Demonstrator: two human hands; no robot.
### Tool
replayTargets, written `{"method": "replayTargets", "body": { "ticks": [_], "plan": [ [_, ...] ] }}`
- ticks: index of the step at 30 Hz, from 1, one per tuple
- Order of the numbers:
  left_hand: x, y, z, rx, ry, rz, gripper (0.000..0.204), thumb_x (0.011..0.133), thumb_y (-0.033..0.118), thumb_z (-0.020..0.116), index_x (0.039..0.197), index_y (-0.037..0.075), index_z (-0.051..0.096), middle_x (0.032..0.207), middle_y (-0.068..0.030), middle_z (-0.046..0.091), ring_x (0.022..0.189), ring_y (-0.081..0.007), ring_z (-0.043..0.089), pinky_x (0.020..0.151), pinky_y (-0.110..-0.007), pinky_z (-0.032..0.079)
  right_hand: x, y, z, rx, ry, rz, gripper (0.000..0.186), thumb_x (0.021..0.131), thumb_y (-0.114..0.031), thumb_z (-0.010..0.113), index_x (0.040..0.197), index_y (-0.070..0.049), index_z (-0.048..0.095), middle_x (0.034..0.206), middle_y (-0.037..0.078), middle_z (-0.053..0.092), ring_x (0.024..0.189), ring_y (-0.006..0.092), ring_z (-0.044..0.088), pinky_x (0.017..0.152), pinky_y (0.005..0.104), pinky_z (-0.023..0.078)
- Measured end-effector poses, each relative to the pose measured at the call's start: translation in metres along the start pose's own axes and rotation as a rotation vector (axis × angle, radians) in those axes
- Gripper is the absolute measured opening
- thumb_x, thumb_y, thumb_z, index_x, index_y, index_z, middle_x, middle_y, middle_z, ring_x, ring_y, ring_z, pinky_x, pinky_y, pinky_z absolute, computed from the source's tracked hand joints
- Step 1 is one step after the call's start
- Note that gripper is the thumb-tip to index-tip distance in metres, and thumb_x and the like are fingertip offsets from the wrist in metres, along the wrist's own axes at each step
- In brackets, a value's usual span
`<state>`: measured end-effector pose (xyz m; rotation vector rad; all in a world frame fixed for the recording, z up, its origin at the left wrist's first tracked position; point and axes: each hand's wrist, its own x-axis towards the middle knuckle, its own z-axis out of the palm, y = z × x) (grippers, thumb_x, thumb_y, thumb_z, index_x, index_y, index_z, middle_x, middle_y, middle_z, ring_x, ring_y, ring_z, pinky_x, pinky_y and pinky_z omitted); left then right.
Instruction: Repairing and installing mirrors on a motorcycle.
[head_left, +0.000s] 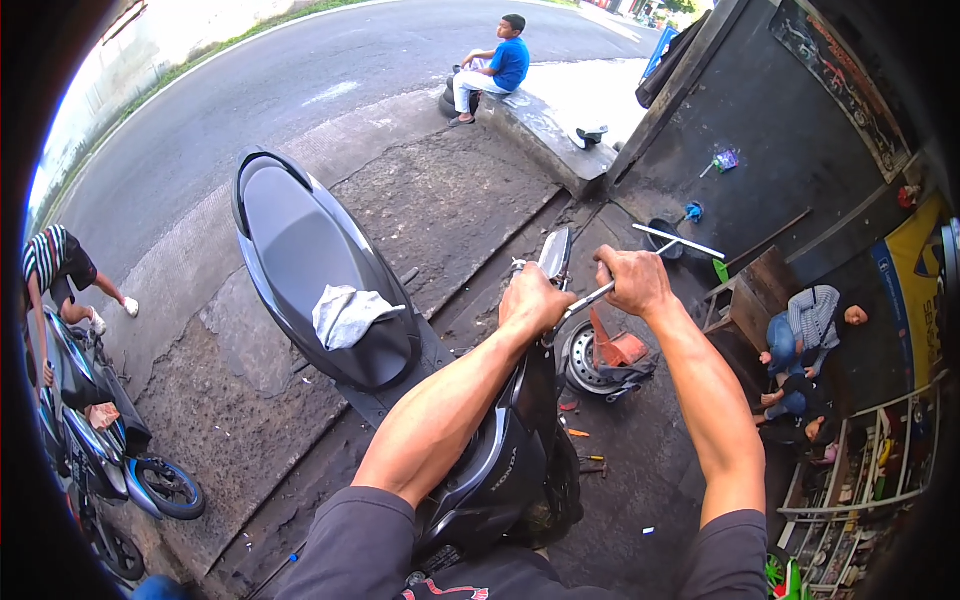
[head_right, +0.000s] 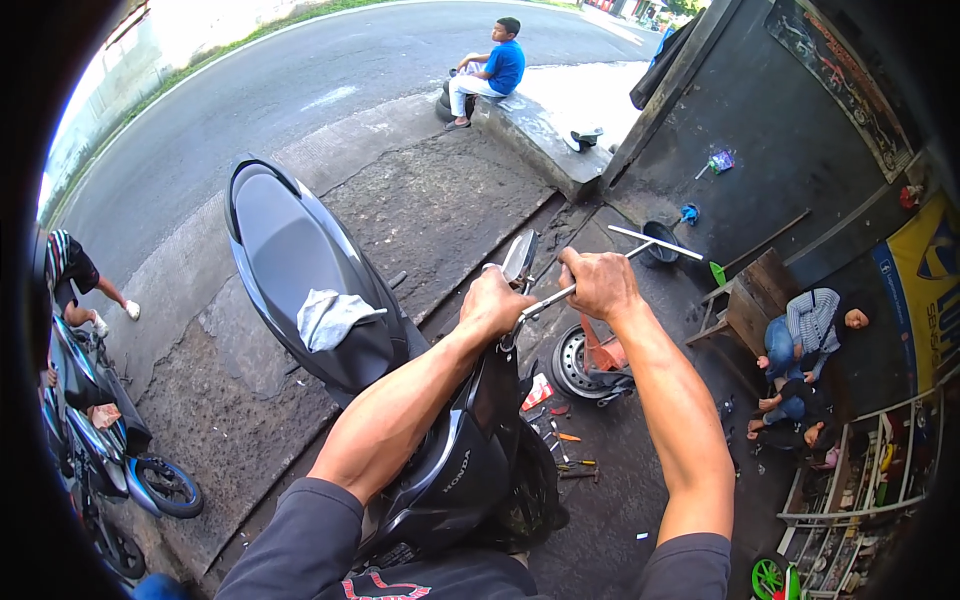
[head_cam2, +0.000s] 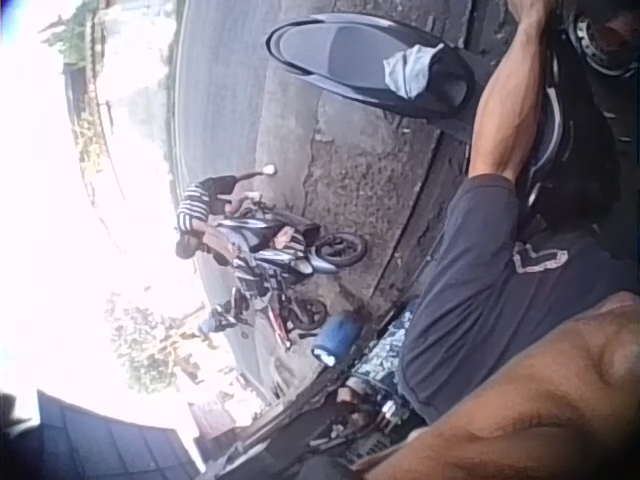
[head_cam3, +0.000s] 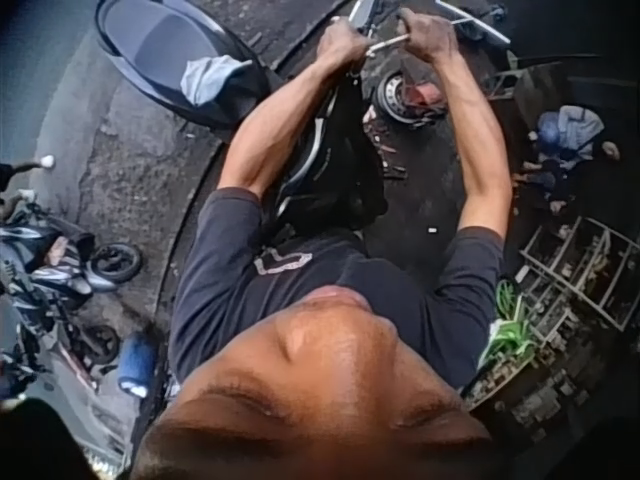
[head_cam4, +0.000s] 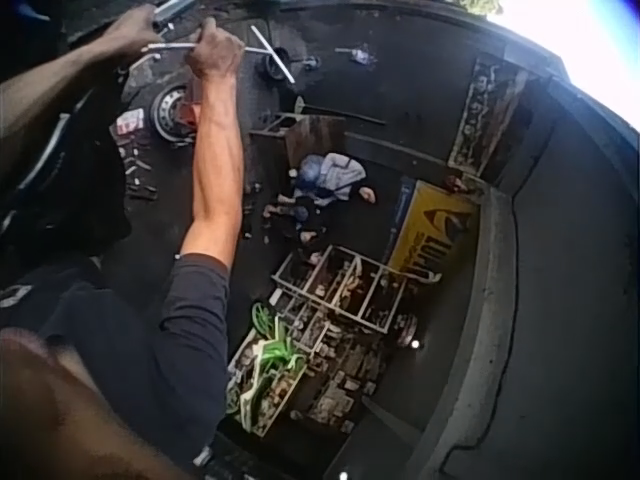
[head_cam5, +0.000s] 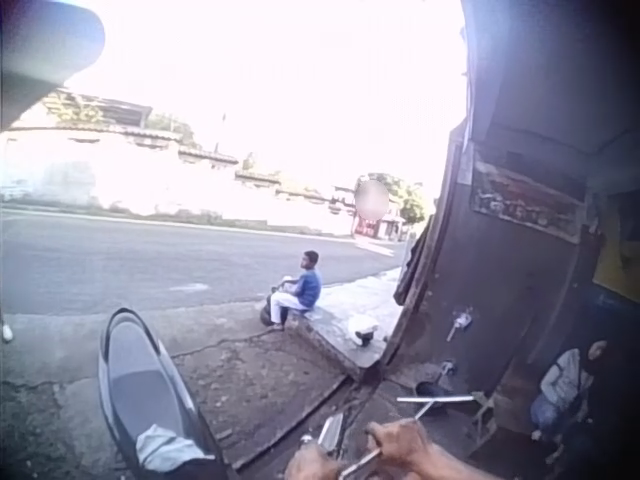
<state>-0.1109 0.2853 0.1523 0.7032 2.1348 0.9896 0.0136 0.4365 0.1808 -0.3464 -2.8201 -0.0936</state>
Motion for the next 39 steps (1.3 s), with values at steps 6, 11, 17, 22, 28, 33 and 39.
{"method": "replayTargets", "body": {
  "ticks": [6,11,17,22,28,33,39],
  "plan": [
    [-0.006,0.000,0.002,-0.014,0.009,0.014,0.059,0.065,0.032,0.081,0.106,-0.006,0.062,0.105,-0.0253,0.068,0.101,-0.0359,0.068,0.087,-0.042,0.053,-0.025,-0.009,-0.016,-0.077,-0.048,0.152,0.020,0.083,-0.019,0.057,0.099,-0.011,0.064,0.072,0.016,0.069,0.068,0.0343,0.069,0.064,0.0461,0.055],
    [-0.012,0.005,0.004,-0.025,-0.003,0.064,0.055,0.065,0.032,0.080,0.103,-0.005,0.064,0.102,-0.0252,0.069,0.100,-0.0358,0.068,0.087,-0.043,0.053,-0.037,-0.022,-0.030,-0.180,-0.075,0.297,0.037,0.080,-0.020,0.058,0.115,-0.012,0.065,0.072,0.020,0.068,0.069,0.0367,0.069,0.066,0.0485,0.055],
    [0.021,-0.023,0.011,-0.057,-0.091,0.213,0.053,0.068,0.034,0.080,0.099,-0.006,0.064,0.093,-0.0189,0.070,0.083,-0.0262,0.070,0.078,-0.038,0.055,-0.031,-0.026,-0.025,-0.229,-0.078,0.346,0.042,0.079,-0.020,0.059,0.120,-0.013,0.065,0.073,0.020,0.068,0.070,0.0365,0.069,0.068,0.0486,0.055],
    [0.056,-0.074,-0.028,-0.933,-0.511,0.035,0.033,0.085,0.030,0.063,0.108,0.007,0.061,0.085,-0.0035,0.068,0.069,-0.0110,0.058,0.067,-0.027,0.046,-0.037,-0.017,-0.026,-0.215,-0.034,0.327,0.040,0.079,-0.018,0.059,0.118,-0.016,0.066,0.072,0.018,0.068,0.070,0.0359,0.068,0.067,0.0488,0.055],
    [0.086,-0.088,0.005,-0.340,-0.411,-0.187,0.038,0.072,0.039,0.082,0.071,0.006,0.064,0.060,-0.0016,0.051,0.047,-0.0137,0.046,0.041,-0.033,0.036,-0.036,-0.021,-0.015,-0.232,-0.009,0.297,0.038,0.078,-0.018,0.059,0.116,-0.015,0.066,0.072,0.019,0.068,0.067,0.0367,0.068,0.066,0.0491,0.055],
    [0.083,-0.083,0.012,0.101,0.000,-0.110,0.053,0.072,0.038,0.082,0.100,-0.005,0.068,0.100,-0.0223,0.071,0.098,-0.0338,0.069,0.084,-0.045,0.054,-0.022,-0.033,-0.011,-0.206,0.025,0.300,0.038,0.078,-0.019,0.058,0.116,-0.016,0.066,0.071,0.019,0.068,0.067,0.0368,0.068,0.066,0.0487,0.056],
    [0.046,-0.027,-0.014,-0.384,0.079,0.091,0.086,0.075,0.045,0.070,0.138,-0.007,0.041,0.127,-0.0262,0.060,0.120,-0.0388,0.058,0.103,-0.040,0.044,-0.034,-0.013,-0.019,-0.255,0.030,0.341,0.039,0.078,-0.021,0.058,0.116,-0.016,0.066,0.071,0.017,0.068,0.065,0.0352,0.068,0.064,0.0475,0.055]
  ]
}}
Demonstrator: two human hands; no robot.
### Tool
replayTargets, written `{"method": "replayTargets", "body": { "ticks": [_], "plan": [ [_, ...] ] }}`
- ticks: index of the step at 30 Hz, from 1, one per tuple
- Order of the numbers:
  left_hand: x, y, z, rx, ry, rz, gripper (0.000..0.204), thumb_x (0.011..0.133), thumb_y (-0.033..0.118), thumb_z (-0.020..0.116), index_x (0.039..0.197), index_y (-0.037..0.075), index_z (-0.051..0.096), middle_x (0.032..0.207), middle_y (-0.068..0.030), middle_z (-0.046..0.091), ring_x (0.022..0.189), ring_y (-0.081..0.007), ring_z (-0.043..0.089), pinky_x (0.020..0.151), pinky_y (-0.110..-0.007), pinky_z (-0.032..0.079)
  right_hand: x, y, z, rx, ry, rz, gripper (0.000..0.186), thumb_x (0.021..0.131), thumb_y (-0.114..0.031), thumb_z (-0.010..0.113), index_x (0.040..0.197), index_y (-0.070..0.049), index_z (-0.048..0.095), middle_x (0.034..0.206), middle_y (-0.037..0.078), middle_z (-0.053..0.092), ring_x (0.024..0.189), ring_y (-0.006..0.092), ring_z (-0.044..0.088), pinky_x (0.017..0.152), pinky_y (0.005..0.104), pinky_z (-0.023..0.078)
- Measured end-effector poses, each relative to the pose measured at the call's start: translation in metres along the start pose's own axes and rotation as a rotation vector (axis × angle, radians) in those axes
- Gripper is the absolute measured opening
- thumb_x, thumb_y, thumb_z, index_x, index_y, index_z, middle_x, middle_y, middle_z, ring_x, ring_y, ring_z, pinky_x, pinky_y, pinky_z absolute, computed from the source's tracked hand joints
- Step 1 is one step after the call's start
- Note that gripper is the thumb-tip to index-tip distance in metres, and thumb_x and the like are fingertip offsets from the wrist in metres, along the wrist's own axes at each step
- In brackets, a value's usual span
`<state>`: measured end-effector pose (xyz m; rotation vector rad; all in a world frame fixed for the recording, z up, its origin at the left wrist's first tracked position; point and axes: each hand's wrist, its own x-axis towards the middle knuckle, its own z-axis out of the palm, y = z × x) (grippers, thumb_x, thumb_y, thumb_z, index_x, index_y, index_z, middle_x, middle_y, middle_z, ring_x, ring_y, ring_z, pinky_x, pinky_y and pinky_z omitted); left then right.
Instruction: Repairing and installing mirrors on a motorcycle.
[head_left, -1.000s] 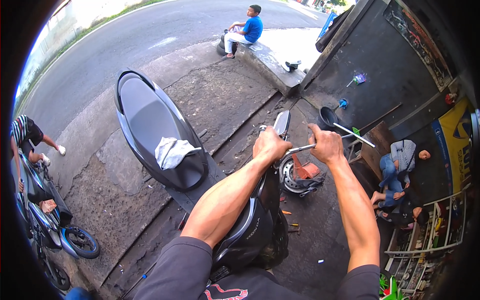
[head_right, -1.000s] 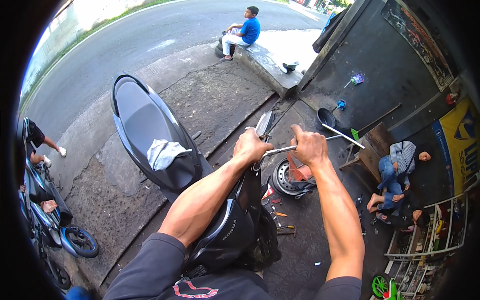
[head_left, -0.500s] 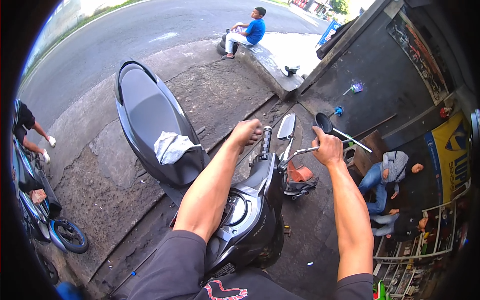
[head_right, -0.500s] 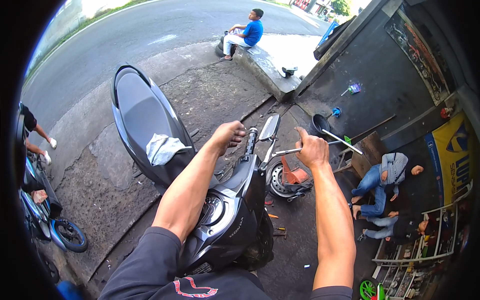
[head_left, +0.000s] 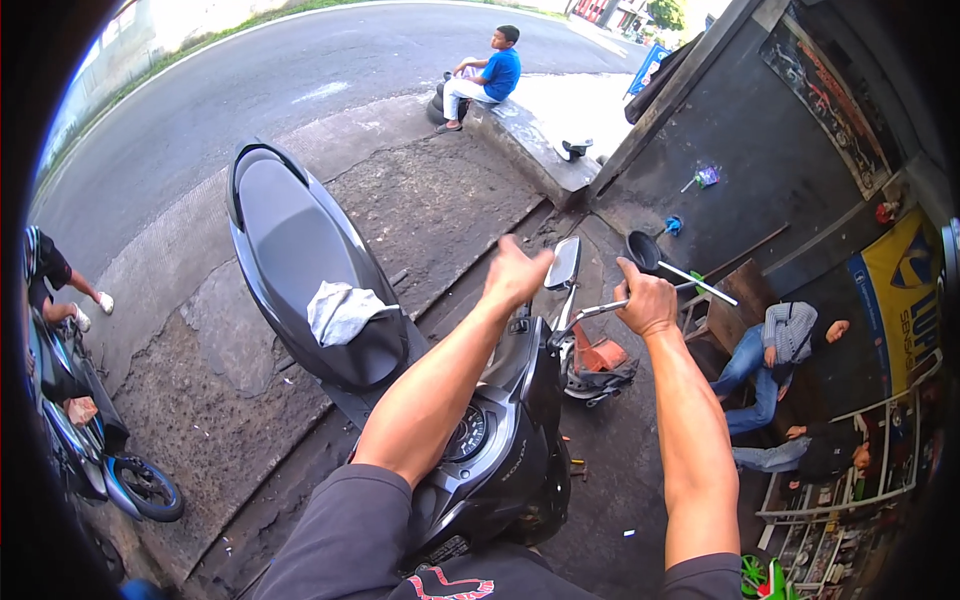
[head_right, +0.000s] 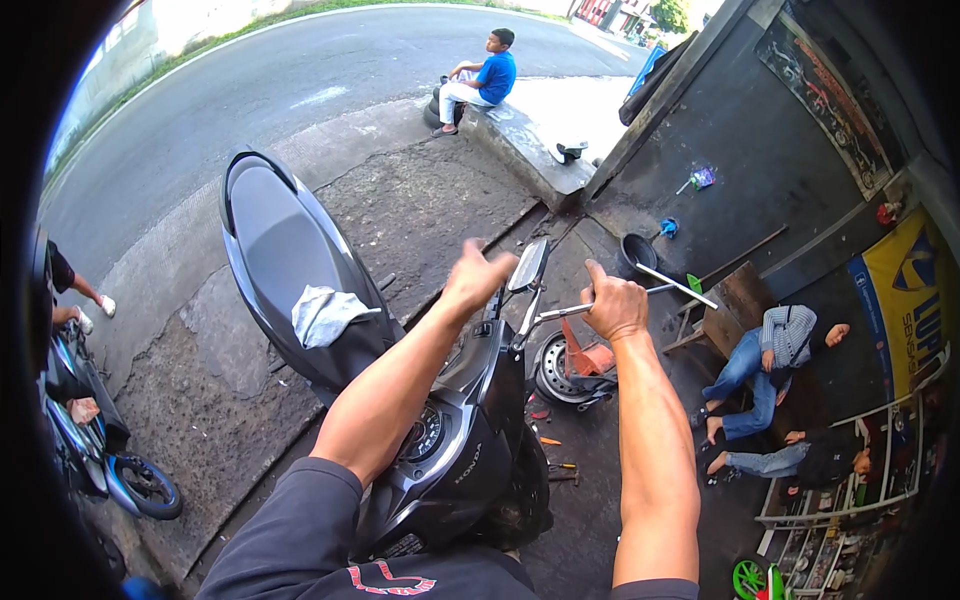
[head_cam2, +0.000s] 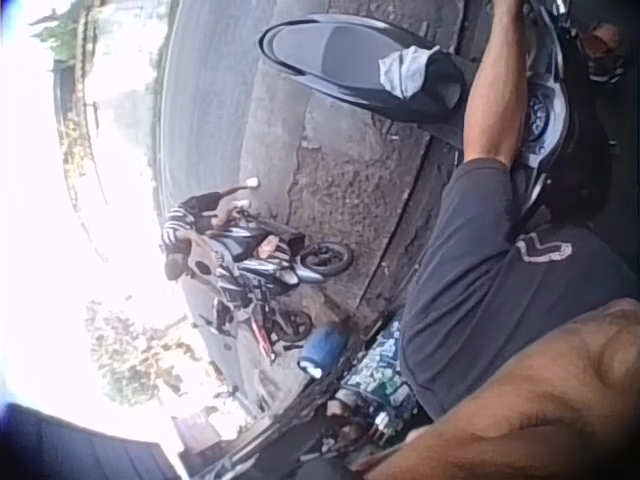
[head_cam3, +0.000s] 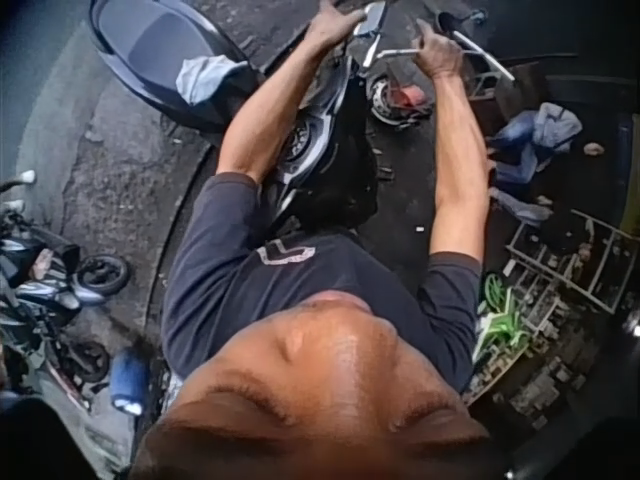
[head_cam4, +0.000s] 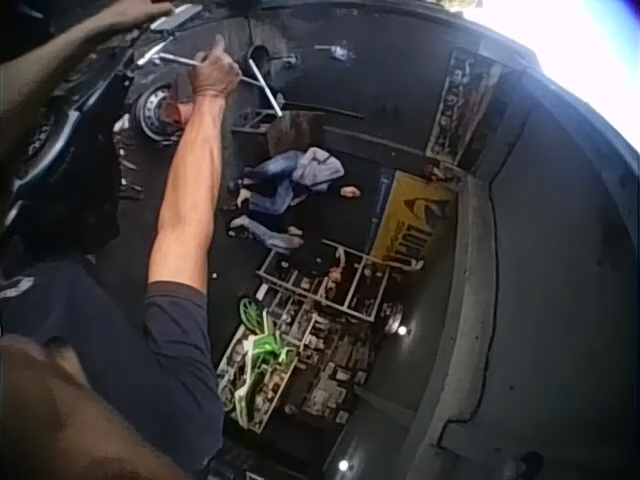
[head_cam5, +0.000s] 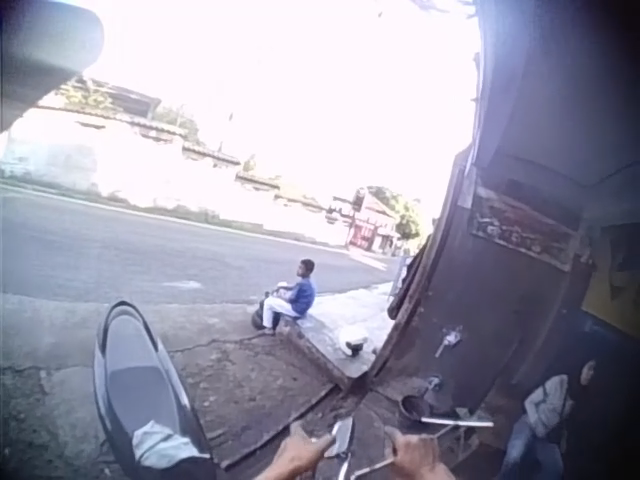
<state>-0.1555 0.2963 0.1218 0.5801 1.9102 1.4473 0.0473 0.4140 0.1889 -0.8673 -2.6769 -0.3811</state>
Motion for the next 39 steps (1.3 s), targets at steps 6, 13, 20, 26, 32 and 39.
{"method": "replayTargets", "body": {
  "ticks": [6,13,20,26,32,39],
  "plan": [
    [0.004,-0.025,0.014,-0.340,-0.518,0.016,0.079,0.077,0.033,0.069,0.140,-0.006,0.040,0.099,-0.0111,0.065,0.086,-0.0219,0.062,0.076,-0.033,0.051,-0.008,0.006,-0.007,-0.011,-0.030,0.030,0.040,0.079,-0.021,0.059,0.118,-0.016,0.066,0.073,0.017,0.069,0.068,0.0353,0.069,0.067,0.0468,0.055],
    [0.031,-0.052,0.030,0.289,-0.279,-0.269,0.070,0.068,0.040,0.081,0.116,-0.008,0.064,0.123,-0.0233,0.064,0.114,-0.0290,0.063,0.097,-0.037,0.049,-0.005,-0.005,-0.002,0.005,-0.036,0.021,0.042,0.079,-0.022,0.059,0.120,-0.015,0.065,0.074,0.019,0.069,0.068,0.0357,0.069,0.067,0.0463,0.056],
    [0.036,-0.057,0.035,0.417,-0.229,-0.330,0.051,0.074,0.021,0.072,0.117,-0.006,0.065,0.123,-0.0220,0.064,0.117,-0.0286,0.063,0.097,-0.037,0.049,-0.005,-0.006,0.000,-0.002,-0.015,0.004,0.048,0.078,-0.024,0.058,0.124,-0.013,0.063,0.078,0.018,0.070,0.068,0.0353,0.069,0.066,0.0459,0.057],
    [0.028,-0.042,0.030,0.403,-0.282,-0.314,0.050,0.074,0.019,0.069,0.116,-0.009,0.064,0.122,-0.0242,0.064,0.118,-0.0291,0.062,0.097,-0.037,0.049,-0.007,-0.001,-0.001,-0.021,-0.014,0.017,0.053,0.077,-0.024,0.059,0.129,-0.013,0.060,0.079,0.018,0.070,0.067,0.0370,0.069,0.065,0.0469,0.056],
    [0.036,-0.053,0.029,0.410,-0.280,-0.319,0.054,0.074,0.020,0.071,0.119,-0.009,0.062,0.125,-0.0245,0.063,0.119,-0.0296,0.061,0.100,-0.036,0.048,-0.008,-0.004,0.001,-0.013,0.002,0.021,0.058,0.075,-0.024,0.060,0.132,-0.012,0.057,0.080,0.018,0.070,0.068,0.0369,0.069,0.065,0.0473,0.057],
    [0.032,-0.048,0.035,0.411,-0.288,-0.333,0.055,0.074,0.020,0.071,0.120,-0.008,0.062,0.126,-0.0245,0.062,0.121,-0.0302,0.060,0.100,-0.036,0.047,-0.011,0.000,-0.002,-0.036,0.008,0.034,0.058,0.075,-0.024,0.060,0.132,-0.013,0.058,0.077,0.018,0.070,0.067,0.0366,0.069,0.065,0.0479,0.057]
  ]
}}
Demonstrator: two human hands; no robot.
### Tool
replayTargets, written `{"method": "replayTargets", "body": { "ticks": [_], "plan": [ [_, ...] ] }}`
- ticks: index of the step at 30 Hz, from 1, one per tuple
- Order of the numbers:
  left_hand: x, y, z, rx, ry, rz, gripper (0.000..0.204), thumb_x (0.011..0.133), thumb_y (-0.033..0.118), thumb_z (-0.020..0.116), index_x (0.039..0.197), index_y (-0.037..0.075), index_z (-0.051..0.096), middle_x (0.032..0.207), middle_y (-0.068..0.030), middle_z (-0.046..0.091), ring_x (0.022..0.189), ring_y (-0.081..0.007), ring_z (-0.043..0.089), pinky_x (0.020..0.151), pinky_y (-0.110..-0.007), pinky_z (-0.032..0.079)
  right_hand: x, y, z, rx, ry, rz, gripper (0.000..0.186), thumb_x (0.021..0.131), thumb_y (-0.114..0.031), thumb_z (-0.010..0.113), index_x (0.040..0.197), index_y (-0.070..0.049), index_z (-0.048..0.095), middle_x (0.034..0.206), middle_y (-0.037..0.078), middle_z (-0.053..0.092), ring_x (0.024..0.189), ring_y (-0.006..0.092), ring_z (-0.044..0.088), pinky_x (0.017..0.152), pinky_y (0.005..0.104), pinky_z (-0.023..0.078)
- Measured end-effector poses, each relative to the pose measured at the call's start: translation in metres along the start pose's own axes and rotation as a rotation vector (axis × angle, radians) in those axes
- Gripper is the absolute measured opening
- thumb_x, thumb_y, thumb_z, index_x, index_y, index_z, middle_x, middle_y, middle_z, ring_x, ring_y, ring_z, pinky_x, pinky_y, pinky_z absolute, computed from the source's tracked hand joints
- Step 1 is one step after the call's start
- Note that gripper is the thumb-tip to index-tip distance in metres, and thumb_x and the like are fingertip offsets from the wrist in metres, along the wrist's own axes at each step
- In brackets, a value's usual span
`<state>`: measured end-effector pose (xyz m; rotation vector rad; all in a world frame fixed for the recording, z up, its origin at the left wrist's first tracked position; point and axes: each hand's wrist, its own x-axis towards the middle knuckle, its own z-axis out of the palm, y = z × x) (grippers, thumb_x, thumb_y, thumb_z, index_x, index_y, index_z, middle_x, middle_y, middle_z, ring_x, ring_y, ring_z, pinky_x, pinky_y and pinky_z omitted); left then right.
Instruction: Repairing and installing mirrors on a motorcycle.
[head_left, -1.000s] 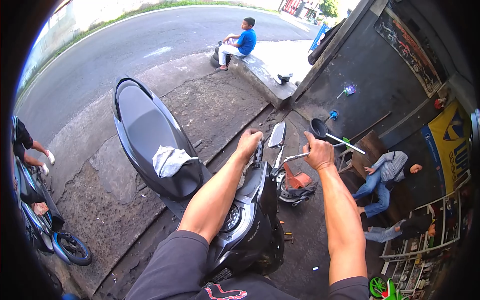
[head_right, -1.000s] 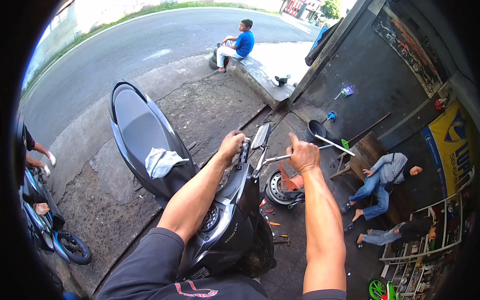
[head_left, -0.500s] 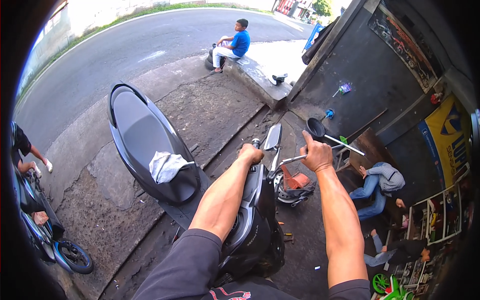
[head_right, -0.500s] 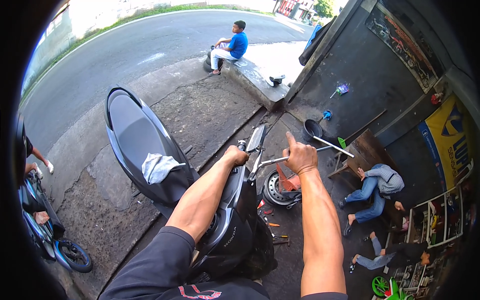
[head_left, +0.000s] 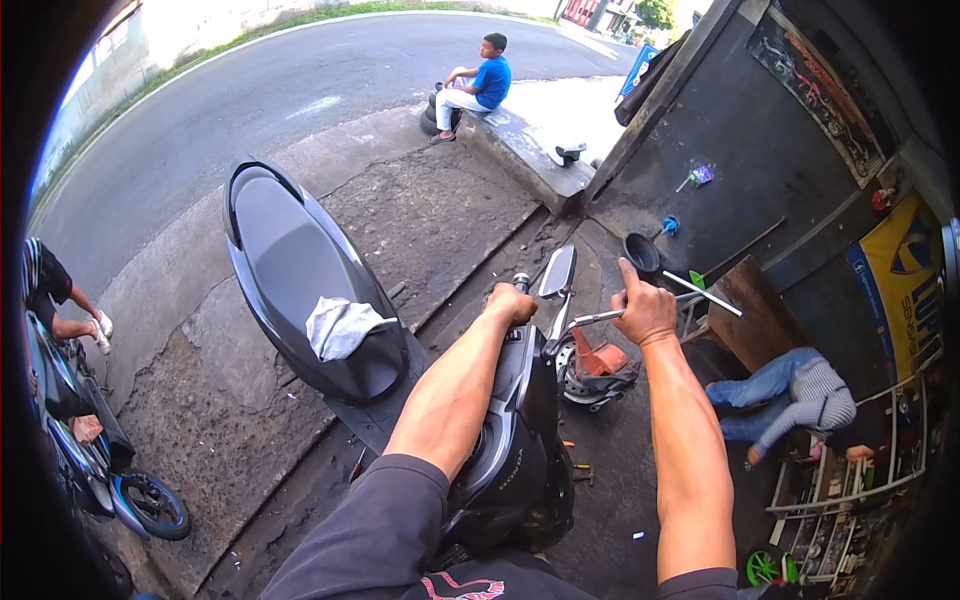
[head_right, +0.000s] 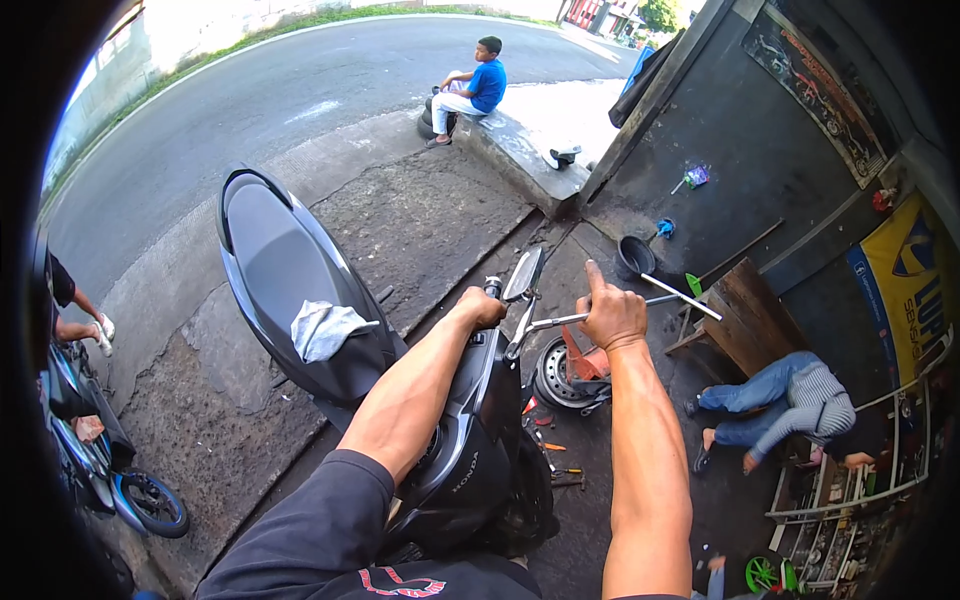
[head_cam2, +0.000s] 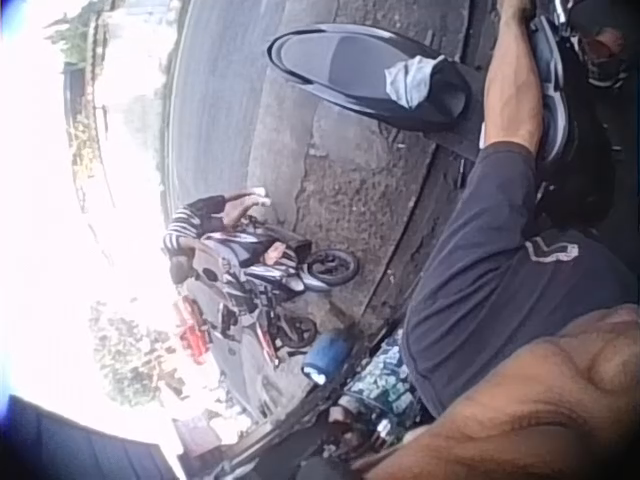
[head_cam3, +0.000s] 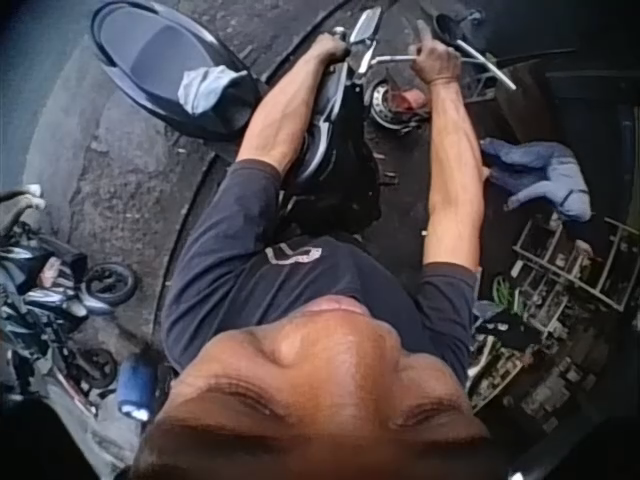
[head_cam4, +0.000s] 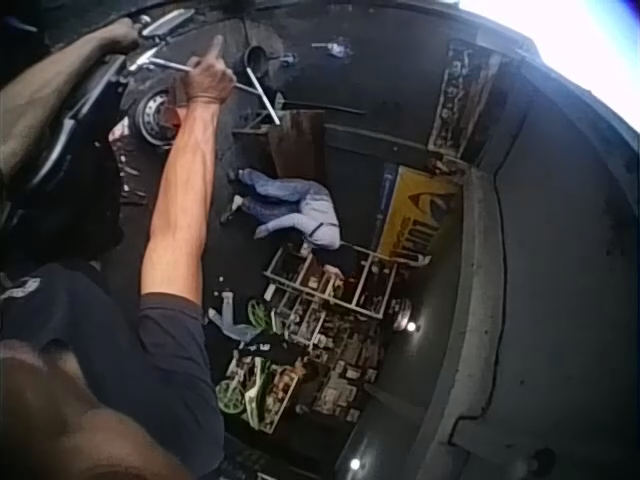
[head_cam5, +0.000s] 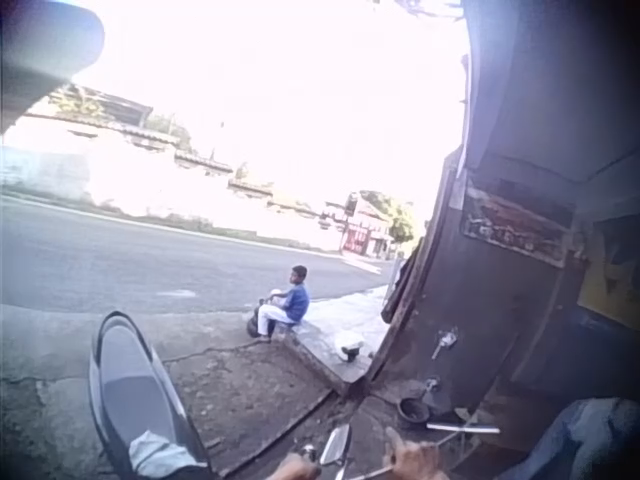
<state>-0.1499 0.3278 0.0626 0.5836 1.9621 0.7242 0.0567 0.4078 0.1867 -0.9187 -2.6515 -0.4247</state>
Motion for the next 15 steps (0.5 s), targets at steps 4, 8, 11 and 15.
{"method": "replayTargets", "body": {
  "ticks": [4,8,11,15],
  "plan": [
    [0.013,-0.007,0.002,-0.014,-0.002,0.004,0.054,0.074,0.021,0.072,0.120,-0.007,0.063,0.125,-0.0241,0.062,0.120,-0.0300,0.060,0.100,-0.036,0.047,0.002,-0.003,0.002,0.008,0.011,0.003,0.057,0.075,-0.025,0.060,0.131,-0.013,0.058,0.077,0.017,0.070,0.066,0.0362,0.069,0.065,0.0473,0.057],
    [0.010,-0.009,-0.004,0.001,0.004,0.017,0.054,0.074,0.023,0.074,0.118,-0.007,0.064,0.124,-0.0225,0.063,0.118,-0.0287,0.062,0.098,-0.036,0.049,0.003,-0.007,0.005,0.002,-0.003,0.004,0.058,0.076,-0.025,0.060,0.132,-0.013,0.057,0.076,0.016,0.070,0.065,0.0356,0.069,0.063,0.0474,0.056],
    [0.024,-0.029,-0.010,-0.011,0.090,0.062,0.050,0.072,0.019,0.073,0.114,-0.006,0.065,0.123,-0.0234,0.063,0.118,-0.0290,0.062,0.095,-0.037,0.051,0.010,-0.022,0.006,0.012,0.010,-0.043,0.060,0.077,-0.027,0.061,0.135,-0.013,0.054,0.074,0.016,0.069,0.063,0.0357,0.067,0.060,0.0483,0.054],
    [0.000,0.001,0.015,-0.100,0.043,0.072,0.048,0.076,0.016,0.068,0.119,-0.005,0.063,0.128,-0.0237,0.061,0.122,-0.0308,0.058,0.100,-0.036,0.048,-0.008,0.012,0.007,-0.033,0.035,-0.013,0.059,0.075,-0.021,0.058,0.134,-0.011,0.055,0.075,0.019,0.068,0.065,0.0377,0.067,0.061,0.0491,0.054]
  ]
}}
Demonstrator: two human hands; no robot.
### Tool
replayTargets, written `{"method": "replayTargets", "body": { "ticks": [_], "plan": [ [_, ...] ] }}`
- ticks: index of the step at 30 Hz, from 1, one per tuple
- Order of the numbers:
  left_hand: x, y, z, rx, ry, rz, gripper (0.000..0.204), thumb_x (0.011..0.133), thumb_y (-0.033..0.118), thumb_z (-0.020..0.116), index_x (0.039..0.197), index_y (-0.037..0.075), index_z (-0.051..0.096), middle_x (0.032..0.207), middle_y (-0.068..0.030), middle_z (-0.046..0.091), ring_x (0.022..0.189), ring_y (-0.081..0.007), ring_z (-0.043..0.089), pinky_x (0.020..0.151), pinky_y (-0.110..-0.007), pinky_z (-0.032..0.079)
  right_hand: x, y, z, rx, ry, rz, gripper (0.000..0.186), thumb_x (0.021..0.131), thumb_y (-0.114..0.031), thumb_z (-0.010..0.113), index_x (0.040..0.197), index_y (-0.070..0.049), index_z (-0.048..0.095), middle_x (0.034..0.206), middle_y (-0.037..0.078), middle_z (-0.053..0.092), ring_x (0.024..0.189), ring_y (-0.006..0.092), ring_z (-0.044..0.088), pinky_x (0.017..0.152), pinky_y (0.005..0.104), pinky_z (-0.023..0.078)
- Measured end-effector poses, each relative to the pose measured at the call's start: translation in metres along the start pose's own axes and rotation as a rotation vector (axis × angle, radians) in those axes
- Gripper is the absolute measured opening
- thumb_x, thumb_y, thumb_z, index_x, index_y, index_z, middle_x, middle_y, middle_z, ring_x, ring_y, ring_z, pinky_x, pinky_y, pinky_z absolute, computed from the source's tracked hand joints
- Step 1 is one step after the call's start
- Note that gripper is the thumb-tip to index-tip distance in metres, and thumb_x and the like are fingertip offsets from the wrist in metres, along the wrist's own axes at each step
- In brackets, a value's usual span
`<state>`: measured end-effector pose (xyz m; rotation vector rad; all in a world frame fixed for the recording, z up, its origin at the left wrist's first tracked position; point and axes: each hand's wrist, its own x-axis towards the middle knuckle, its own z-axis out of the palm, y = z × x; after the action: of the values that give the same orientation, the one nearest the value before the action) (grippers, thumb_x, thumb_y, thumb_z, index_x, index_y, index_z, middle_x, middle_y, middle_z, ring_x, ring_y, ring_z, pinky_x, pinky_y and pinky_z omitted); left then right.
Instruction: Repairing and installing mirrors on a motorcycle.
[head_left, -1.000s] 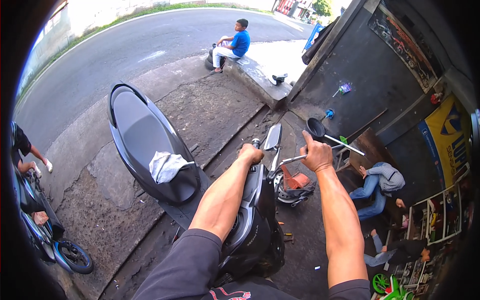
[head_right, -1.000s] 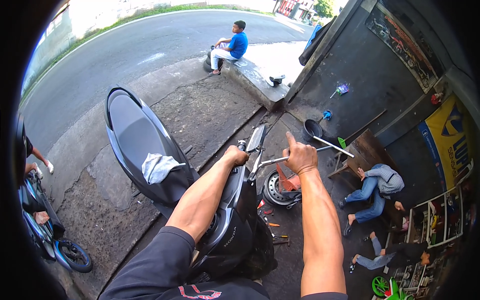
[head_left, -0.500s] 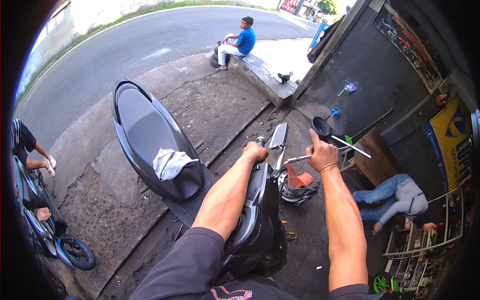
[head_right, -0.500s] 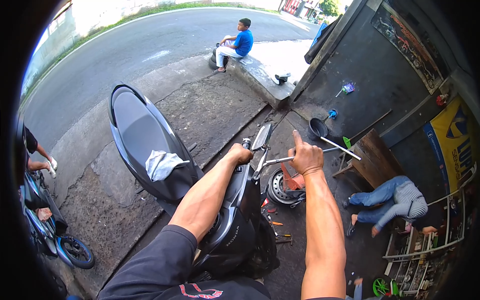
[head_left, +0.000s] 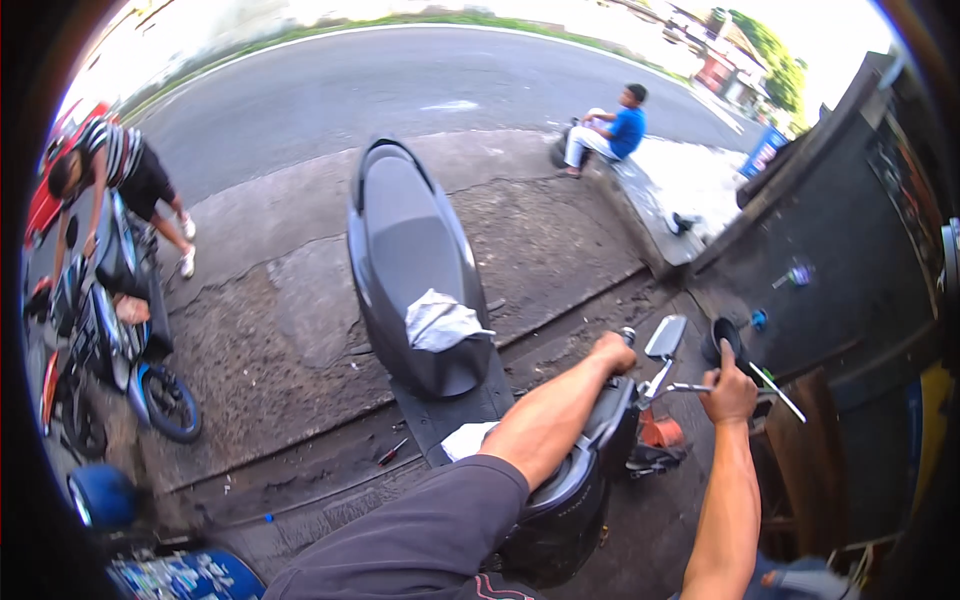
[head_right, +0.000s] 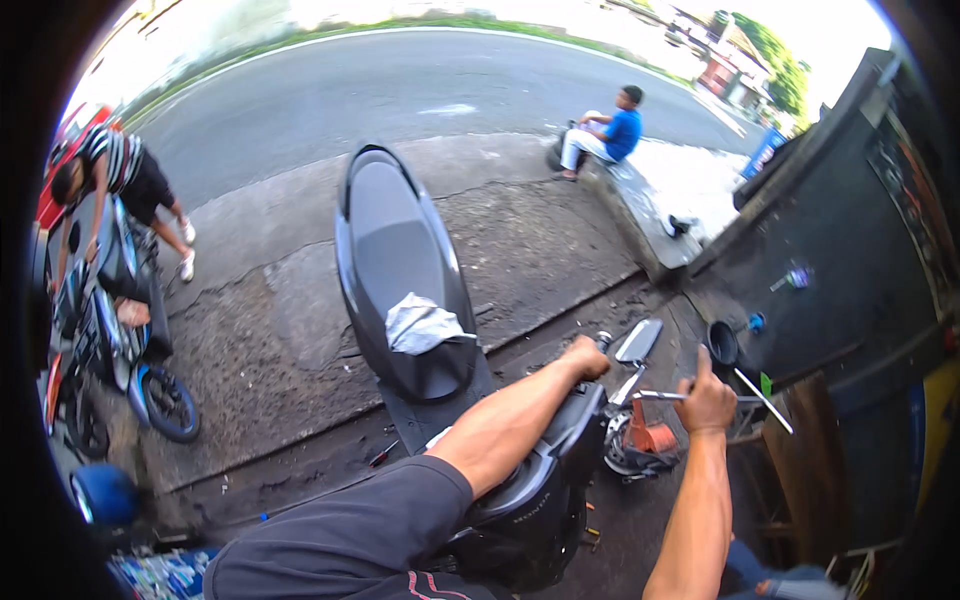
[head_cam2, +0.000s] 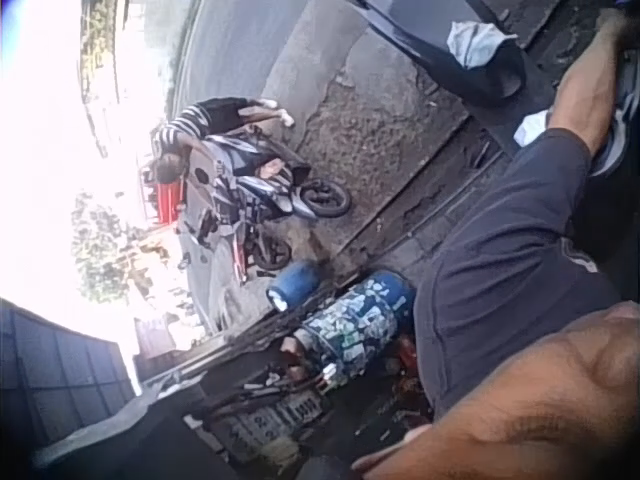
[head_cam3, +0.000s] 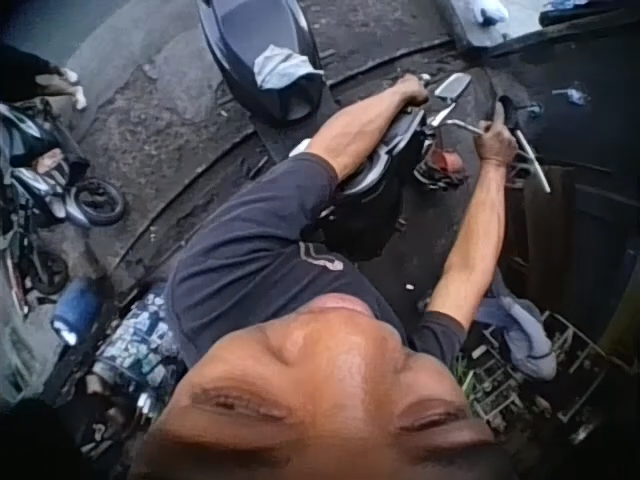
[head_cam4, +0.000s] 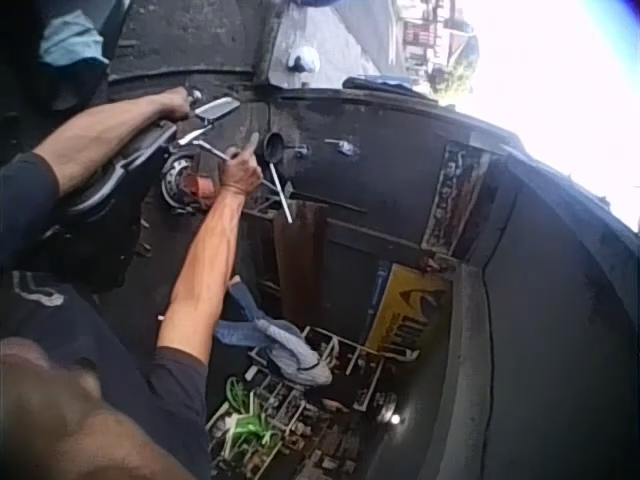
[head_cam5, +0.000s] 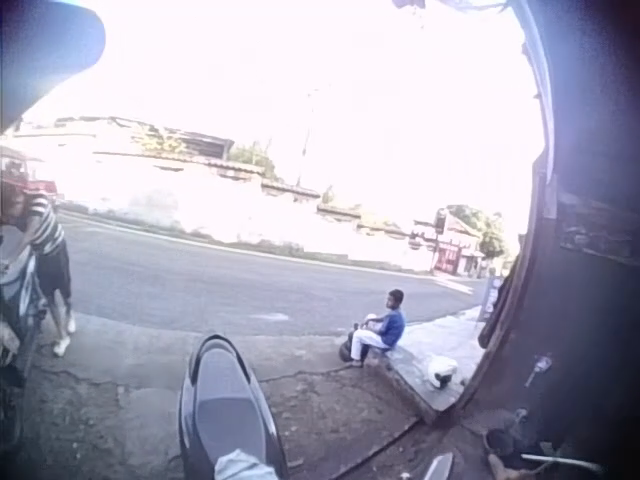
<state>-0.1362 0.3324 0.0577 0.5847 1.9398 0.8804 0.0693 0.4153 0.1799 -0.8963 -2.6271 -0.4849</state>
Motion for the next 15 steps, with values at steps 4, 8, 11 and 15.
{"method": "replayTargets", "body": {
  "ticks": [4,8,11,15],
  "plan": [
    [0.004,-0.012,-0.008,-0.038,0.076,-0.034,0.048,0.074,0.021,0.073,0.113,-0.006,0.066,0.120,-0.0246,0.065,0.114,-0.0329,0.063,0.097,-0.039,0.051,0.008,-0.018,-0.004,0.019,-0.022,0.008,0.058,0.077,-0.016,0.054,0.135,-0.010,0.054,0.075,0.021,0.067,0.066,0.0408,0.066,0.062,0.0515,0.052],
    [0.004,-0.008,-0.002,-0.085,0.108,-0.057,0.057,0.077,0.018,0.068,0.127,-0.007,0.054,0.127,-0.0268,0.060,0.119,-0.0362,0.059,0.100,-0.041,0.048,0.008,-0.014,-0.005,0.013,0.000,-0.007,0.059,0.077,-0.014,0.053,0.136,-0.009,0.053,0.075,0.024,0.066,0.065,0.0428,0.065,0.062,0.0535,0.051],
    [0.004,-0.008,-0.004,-0.078,0.087,-0.054,0.061,0.078,0.014,0.064,0.132,-0.009,0.047,0.129,-0.0278,0.058,0.121,-0.0368,0.058,0.100,-0.041,0.048,0.009,-0.014,-0.002,0.018,0.015,-0.020,0.059,0.076,-0.014,0.053,0.136,-0.009,0.053,0.075,0.025,0.066,0.065,0.0431,0.065,0.062,0.0540,0.051],
    [0.002,-0.011,-0.008,-0.077,0.073,-0.060,0.062,0.078,0.014,0.063,0.132,-0.011,0.046,0.128,-0.0281,0.058,0.122,-0.0363,0.058,0.100,-0.041,0.048,0.008,-0.017,0.001,0.019,0.000,-0.006,0.058,0.076,-0.014,0.053,0.135,-0.009,0.054,0.074,0.025,0.066,0.065,0.0431,0.065,0.062,0.0535,0.051]
  ]
}}
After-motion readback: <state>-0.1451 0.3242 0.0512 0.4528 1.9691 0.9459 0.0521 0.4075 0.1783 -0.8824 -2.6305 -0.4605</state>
